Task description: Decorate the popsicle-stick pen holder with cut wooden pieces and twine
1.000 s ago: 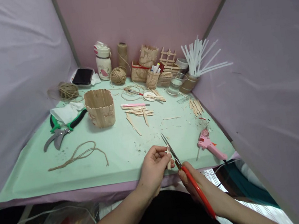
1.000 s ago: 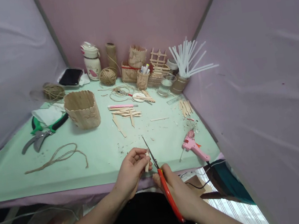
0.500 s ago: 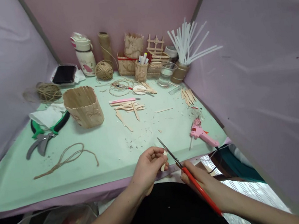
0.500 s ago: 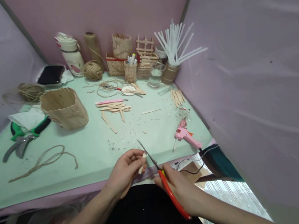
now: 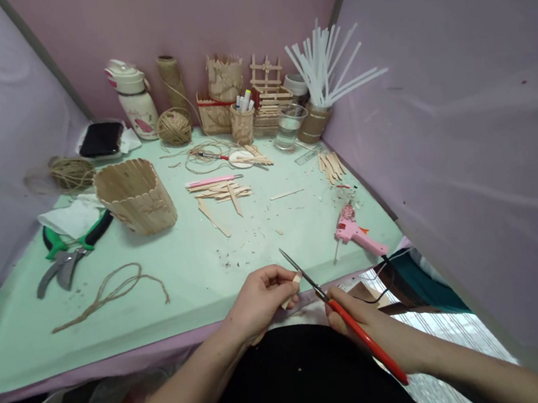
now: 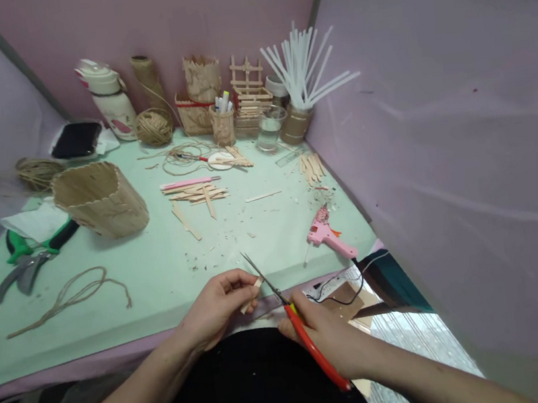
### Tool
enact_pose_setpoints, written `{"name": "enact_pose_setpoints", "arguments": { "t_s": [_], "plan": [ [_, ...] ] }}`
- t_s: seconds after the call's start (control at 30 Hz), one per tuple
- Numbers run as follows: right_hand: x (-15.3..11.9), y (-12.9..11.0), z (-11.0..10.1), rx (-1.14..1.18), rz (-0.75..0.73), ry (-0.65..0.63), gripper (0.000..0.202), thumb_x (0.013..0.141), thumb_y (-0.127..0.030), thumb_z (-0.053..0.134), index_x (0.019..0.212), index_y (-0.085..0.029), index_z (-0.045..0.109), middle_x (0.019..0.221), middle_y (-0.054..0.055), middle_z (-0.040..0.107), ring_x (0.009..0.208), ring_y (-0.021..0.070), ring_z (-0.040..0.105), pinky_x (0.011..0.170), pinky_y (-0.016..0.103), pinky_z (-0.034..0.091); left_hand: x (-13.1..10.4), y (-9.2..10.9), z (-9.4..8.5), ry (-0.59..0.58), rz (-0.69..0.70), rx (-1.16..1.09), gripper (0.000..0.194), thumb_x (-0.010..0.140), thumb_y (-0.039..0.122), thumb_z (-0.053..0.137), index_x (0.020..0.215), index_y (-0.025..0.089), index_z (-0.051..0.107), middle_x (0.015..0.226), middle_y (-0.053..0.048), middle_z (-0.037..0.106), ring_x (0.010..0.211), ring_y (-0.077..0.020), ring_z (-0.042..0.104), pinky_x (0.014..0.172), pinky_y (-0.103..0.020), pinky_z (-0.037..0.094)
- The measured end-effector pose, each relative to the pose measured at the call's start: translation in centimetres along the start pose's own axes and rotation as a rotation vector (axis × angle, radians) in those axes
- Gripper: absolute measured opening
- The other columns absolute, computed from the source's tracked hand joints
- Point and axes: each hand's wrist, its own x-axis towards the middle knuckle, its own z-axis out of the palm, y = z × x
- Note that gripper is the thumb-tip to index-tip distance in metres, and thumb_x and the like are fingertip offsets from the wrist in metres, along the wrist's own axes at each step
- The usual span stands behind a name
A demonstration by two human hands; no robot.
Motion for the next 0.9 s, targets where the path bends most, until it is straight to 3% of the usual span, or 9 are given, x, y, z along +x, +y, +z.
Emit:
{"name": "enact_pose_setpoints", "arguments": {
  "t_s": [0.57,0.9],
  "plan": [
    [0.5,0.0,-0.3,-0.075,-0.009,0.030,0.024,0.090,-0.041,0.049,0.078,-0.023,0.038,0.073,-0.002,0.049,0.068,0.0153,0.044,0.062,0.028,0.035,0.1,1.5,-1.5,-0.053,-0.048,0.075,0.015,0.066,0.027,0.075,0.075,0.015,0.075,0.065,-0.002,0.062,0.057,-0.0098,0.049,0.058,-0.023,0.038],
    [0.3,0.0,-0.8,-0.016,-0.028,-0.009,0.034,0.086,-0.056,0.054,0.080,-0.024,0.045,0.069,-0.003,0.047,0.063,0.0138,0.041,0.058,0.026,0.036,0.0,2.2,-1.9,-0.123,-0.031,0.199,0.012,0.068,0.026,0.071,0.073,0.016,0.075,0.059,-0.001,0.060,0.056,-0.0111,0.051,0.058,-0.023,0.039]
  ]
}}
